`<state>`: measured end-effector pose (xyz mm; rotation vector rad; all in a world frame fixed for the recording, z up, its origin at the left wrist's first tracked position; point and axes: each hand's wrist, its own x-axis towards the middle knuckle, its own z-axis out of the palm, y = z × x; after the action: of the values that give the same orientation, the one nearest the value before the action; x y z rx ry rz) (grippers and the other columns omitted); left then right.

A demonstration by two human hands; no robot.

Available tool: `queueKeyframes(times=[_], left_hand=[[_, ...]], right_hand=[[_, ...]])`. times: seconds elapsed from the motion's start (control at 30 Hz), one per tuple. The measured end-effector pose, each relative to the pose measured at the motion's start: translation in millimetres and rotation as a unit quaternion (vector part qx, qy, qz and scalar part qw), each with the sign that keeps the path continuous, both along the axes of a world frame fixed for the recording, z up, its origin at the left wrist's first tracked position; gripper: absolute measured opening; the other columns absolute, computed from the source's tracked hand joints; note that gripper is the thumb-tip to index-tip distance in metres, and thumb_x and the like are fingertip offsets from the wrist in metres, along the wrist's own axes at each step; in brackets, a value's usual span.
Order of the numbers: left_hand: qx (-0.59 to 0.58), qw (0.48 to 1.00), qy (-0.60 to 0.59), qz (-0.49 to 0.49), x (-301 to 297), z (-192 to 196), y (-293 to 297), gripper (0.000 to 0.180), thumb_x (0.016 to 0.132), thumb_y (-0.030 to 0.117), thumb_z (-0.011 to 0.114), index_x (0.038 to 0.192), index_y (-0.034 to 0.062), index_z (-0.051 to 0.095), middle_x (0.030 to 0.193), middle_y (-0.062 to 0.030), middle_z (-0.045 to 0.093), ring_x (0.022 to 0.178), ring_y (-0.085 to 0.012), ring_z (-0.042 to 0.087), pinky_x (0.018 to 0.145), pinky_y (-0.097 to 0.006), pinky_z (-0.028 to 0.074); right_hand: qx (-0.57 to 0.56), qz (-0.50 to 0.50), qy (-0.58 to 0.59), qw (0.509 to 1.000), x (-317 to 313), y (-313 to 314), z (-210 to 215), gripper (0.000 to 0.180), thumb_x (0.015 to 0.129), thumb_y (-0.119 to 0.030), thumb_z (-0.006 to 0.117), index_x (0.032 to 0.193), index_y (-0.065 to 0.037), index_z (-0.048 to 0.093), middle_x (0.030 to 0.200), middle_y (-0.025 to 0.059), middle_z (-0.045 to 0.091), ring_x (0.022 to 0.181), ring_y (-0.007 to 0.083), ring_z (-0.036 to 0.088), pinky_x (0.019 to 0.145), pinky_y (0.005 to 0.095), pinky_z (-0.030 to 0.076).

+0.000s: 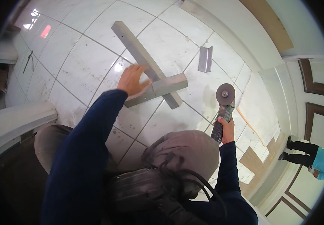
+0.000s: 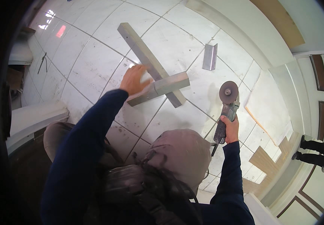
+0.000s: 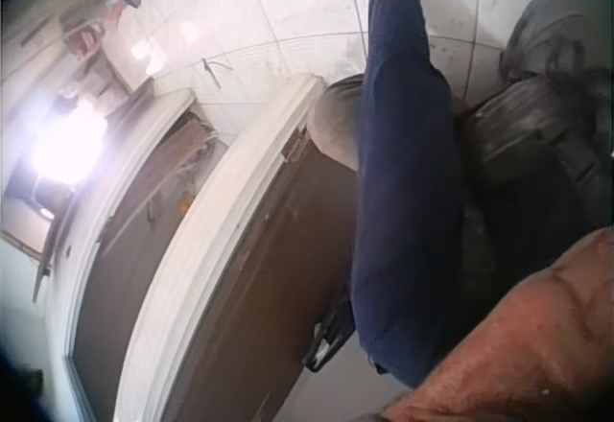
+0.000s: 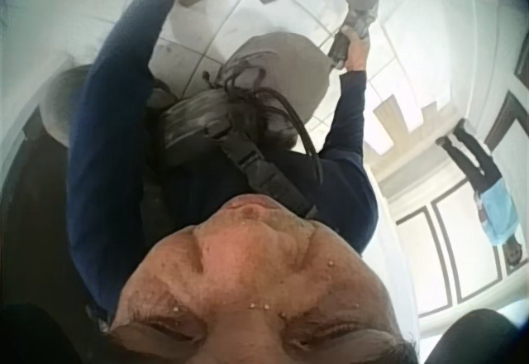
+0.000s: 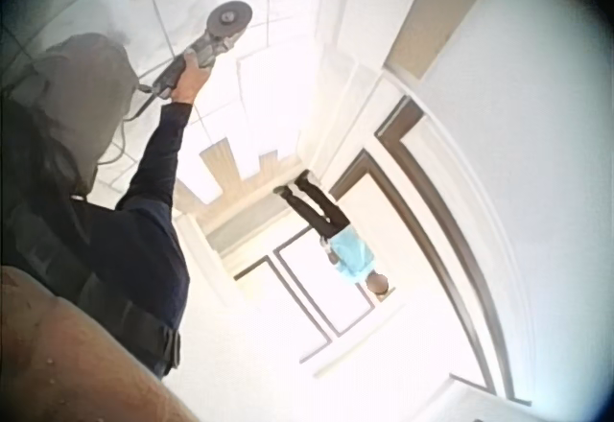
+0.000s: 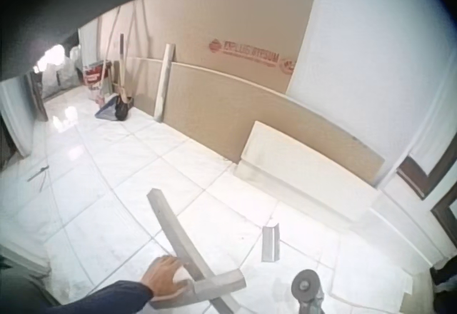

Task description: The person uses an angle grinder to cut a metal bar into smaller pieces. They hold the bar with one hand and operate the grinder with the other, producing sparks as the metal is cut. The person repositions the bar multiple times to complete the cuts.

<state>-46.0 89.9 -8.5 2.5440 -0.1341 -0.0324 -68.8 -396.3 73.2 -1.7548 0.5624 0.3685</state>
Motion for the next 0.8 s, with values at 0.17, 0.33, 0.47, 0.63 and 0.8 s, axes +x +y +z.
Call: queueKeyframes(times=[0.17, 0.33, 0.47, 0.63, 0.8], left_hand=[[0.069, 0.988, 0.136, 0.013, -68.1, 8.9, -20.7, 0.074, 0.073, 0.037, 0.088, 0.129, 0.001, 0.055, 0.123, -0.0209, 0.064, 0.122, -0.0385, 0.059, 0.106, -0.048, 0.045], [-0.046, 0.983, 0.152, 0.092, -55.8, -6.4, -35.9, 0.062, 0.071, 0.025, 0.084, 0.119, 0.0006, 0.054, 0.119, -0.0252, 0.064, 0.112, -0.0448, 0.064, 0.097, -0.05, 0.051], [-0.078, 0.981, 0.142, 0.108, -11.4, 11.2, -54.2, 0.054, 0.072, 0.02, 0.079, 0.115, -0.0014, 0.053, 0.117, -0.027, 0.064, 0.111, -0.0457, 0.064, 0.094, -0.05, 0.053], [-0.024, 0.982, 0.129, 0.138, 22.1, 4.5, -59.1, 0.06, 0.075, 0.025, 0.08, 0.12, -0.0045, 0.054, 0.118, -0.0268, 0.064, 0.114, -0.0438, 0.065, 0.098, -0.05, 0.053], [0.084, 0.972, 0.181, 0.125, 25.8, 11.3, -67.0, 0.059, 0.076, 0.027, 0.083, 0.119, -0.0029, 0.055, 0.118, -0.0245, 0.065, 0.115, -0.0404, 0.067, 0.097, -0.049, 0.054]], right_hand=[[0.016, 0.03, -0.002, 0.999, 9.3, 19.3, 0.7, 0.044, 0.086, -0.011, 0.074, 0.124, 0.0, 0.057, 0.094, 0.008, 0.066, 0.072, 0.0194, 0.07, 0.065, 0.0327, 0.059], [-0.004, 0.075, -0.011, 0.997, 19.3, 34.6, 11.4, 0.044, 0.085, -0.01, 0.078, 0.123, 0.0, 0.058, 0.098, 0.0068, 0.068, 0.079, 0.0154, 0.067, 0.071, 0.0314, 0.056], [-0.051, 0.153, -0.035, 0.986, 31.8, 41.2, 17.1, 0.045, 0.083, -0.012, 0.081, 0.121, 0.0, 0.06, 0.097, 0.0066, 0.068, 0.081, 0.0143, 0.065, 0.073, 0.0308, 0.054], [-0.099, 0.194, -0.063, 0.974, 43.5, 60.3, 19.8, 0.048, 0.081, -0.016, 0.082, 0.12, 0.001, 0.059, 0.097, 0.0073, 0.068, 0.083, 0.0146, 0.064, 0.076, 0.0306, 0.053], [-0.121, 0.207, -0.052, 0.969, 54.4, 64.3, 18.1, 0.051, 0.08, -0.017, 0.083, 0.121, 0.002, 0.059, 0.098, 0.0087, 0.068, 0.082, 0.0157, 0.064, 0.076, 0.0317, 0.054]])
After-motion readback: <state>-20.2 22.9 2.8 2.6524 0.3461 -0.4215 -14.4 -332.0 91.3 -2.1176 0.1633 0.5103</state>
